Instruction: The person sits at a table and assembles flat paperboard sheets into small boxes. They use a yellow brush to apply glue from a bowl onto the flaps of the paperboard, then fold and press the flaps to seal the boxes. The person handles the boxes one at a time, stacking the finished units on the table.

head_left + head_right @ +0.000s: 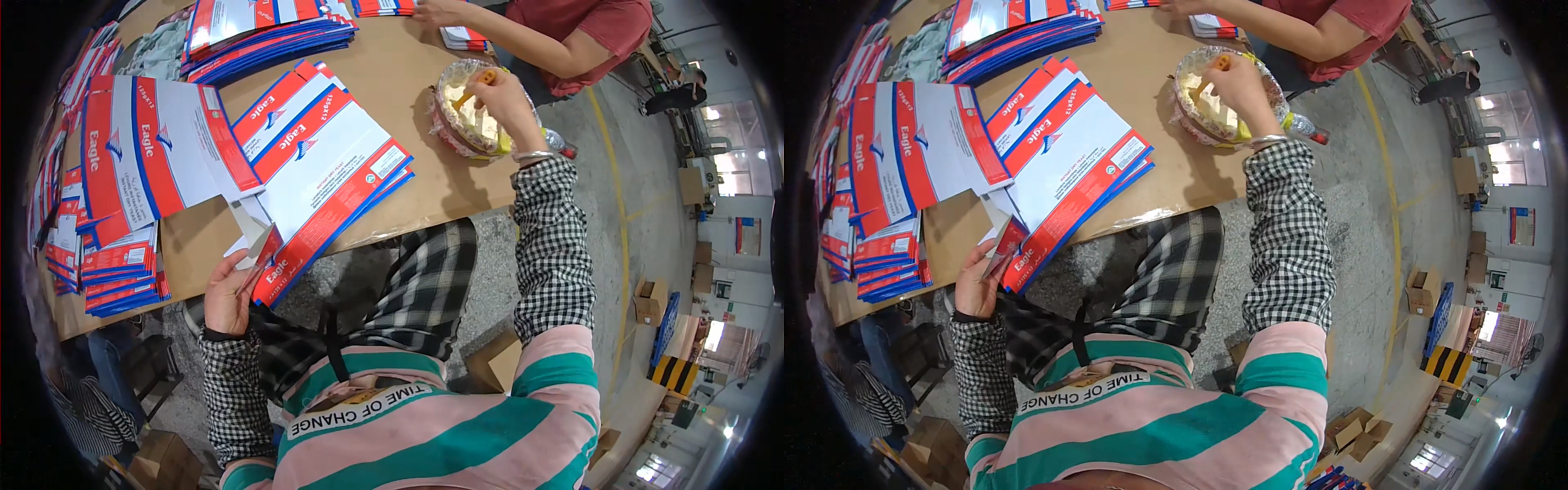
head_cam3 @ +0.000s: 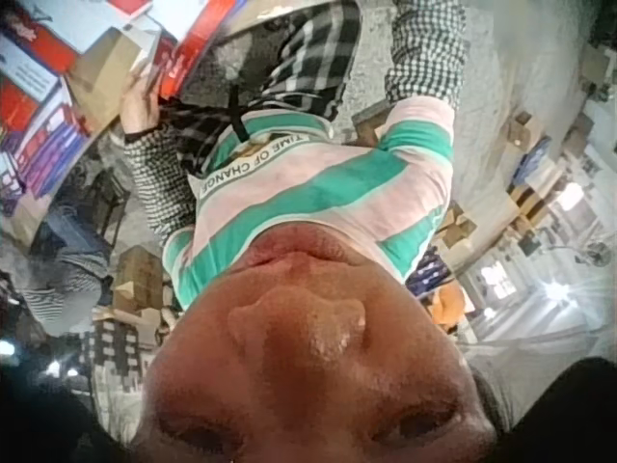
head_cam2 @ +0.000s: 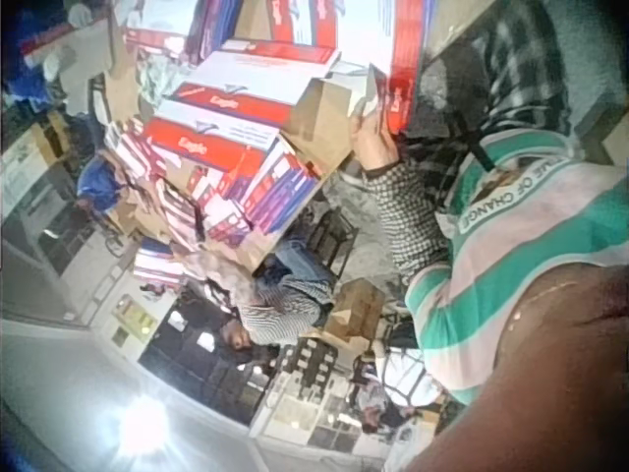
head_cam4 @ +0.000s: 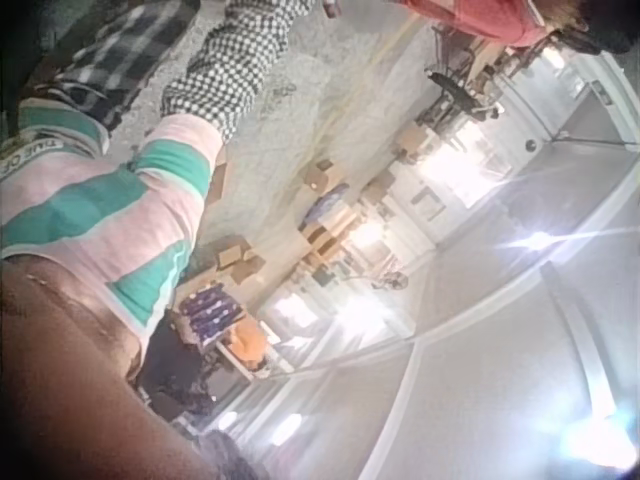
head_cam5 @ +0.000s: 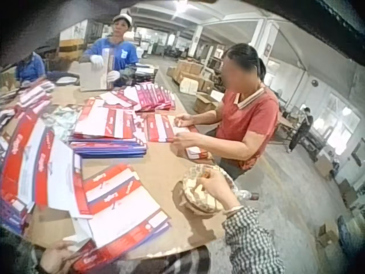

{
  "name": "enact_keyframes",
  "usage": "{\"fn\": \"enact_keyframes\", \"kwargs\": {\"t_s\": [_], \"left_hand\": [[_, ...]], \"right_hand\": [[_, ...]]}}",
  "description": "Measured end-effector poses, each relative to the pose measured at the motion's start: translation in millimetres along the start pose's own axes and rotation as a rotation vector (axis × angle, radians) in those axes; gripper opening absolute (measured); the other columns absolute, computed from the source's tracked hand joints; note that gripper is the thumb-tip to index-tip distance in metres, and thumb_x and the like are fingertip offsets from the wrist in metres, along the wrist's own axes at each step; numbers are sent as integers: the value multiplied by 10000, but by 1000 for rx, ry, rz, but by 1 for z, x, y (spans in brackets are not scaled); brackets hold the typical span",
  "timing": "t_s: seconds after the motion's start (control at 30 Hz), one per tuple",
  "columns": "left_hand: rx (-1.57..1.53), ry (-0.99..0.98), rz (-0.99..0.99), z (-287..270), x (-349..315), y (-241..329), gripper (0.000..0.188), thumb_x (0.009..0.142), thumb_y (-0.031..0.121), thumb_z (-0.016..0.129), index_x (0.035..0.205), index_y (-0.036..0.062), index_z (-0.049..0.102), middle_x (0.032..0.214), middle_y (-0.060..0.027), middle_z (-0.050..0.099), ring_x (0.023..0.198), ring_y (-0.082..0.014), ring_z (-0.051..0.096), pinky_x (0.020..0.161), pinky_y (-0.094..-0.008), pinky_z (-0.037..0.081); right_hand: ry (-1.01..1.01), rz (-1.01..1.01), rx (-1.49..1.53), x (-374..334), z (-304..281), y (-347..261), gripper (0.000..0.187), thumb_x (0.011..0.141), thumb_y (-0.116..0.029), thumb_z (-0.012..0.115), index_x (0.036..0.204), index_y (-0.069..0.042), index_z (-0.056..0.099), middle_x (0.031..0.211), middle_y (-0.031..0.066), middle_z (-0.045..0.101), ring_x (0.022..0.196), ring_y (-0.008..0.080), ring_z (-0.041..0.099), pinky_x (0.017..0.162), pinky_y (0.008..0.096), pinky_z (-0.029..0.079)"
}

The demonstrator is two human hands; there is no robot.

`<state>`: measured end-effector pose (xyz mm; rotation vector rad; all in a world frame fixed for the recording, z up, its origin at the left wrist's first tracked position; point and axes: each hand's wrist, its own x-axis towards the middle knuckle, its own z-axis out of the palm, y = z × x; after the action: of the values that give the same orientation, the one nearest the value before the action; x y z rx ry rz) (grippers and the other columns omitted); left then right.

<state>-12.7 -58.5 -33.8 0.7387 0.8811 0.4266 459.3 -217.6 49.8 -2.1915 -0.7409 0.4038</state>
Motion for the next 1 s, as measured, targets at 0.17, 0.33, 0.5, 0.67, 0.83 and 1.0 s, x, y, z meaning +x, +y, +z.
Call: {"fn": "enact_keyframes", "kwargs": {"t_s": [0.17, 0.33, 0.5, 0.67, 0.83, 1.0], "left_hand": [[22, 4, 12, 6, 0, 2, 320, 851, -38, 482, 1166, -92, 474, 1148, -225, 560, 1060, -309, 582, 963, -394, 474], [-27, 34, 23, 8, -2, 5, 313, 871, -21, 465, 1174, -96, 474, 1156, -220, 557, 1070, -322, 575, 979, -395, 465], [-29, 32, 28, -7, 4, -1, 290, 895, 7, 442, 1160, -101, 488, 1158, -211, 565, 1079, -296, 575, 979, -380, 466], [-94, 28, 12, 8, -1, 1, 309, 860, -34, 452, 1154, -125, 447, 1117, -226, 559, 1037, -296, 587, 957, -377, 479], [-100, -1, 1, -5, -6, -19, 285, 926, 85, 438, 1134, -102, 495, 1143, -174, 580, 1091, -248, 554, 1003, -368, 439], [-467, 202, 32, -9, -29, -29, 276, 888, 32, 476, 1109, -131, 450, 1118, -223, 513, 1082, -300, 525, 954, -393, 485]], "right_hand": [[1, 42, 132, -9, -15, -9, 147, 817, -122, 629, 878, 9, 606, 727, 46, 623, 572, 102, 580, 512, 241, 436], [117, 66, 341, -14, -31, -5, 154, 824, -121, 631, 903, 10, 613, 736, 41, 620, 573, 87, 574, 489, 216, 414], [120, -18, 398, -26, -29, -9, 192, 840, -140, 639, 934, 23, 601, 767, 47, 625, 581, 85, 565, 480, 206, 408], [225, -34, 606, -44, -48, -15, 173, 855, -131, 641, 942, 8, 585, 749, 37, 607, 594, 92, 559, 490, 213, 411], [86, -131, 916, -81, -37, -29, 151, 894, -120, 599, 981, 1, 572, 778, 51, 598, 616, 116, 560, 517, 227, 404], [13, -107, 1091, -132, 14, -50, 170, 911, -127, 571, 982, 28, 584, 838, 115, 632, 622, 130, 531, 543, 234, 404]]}}
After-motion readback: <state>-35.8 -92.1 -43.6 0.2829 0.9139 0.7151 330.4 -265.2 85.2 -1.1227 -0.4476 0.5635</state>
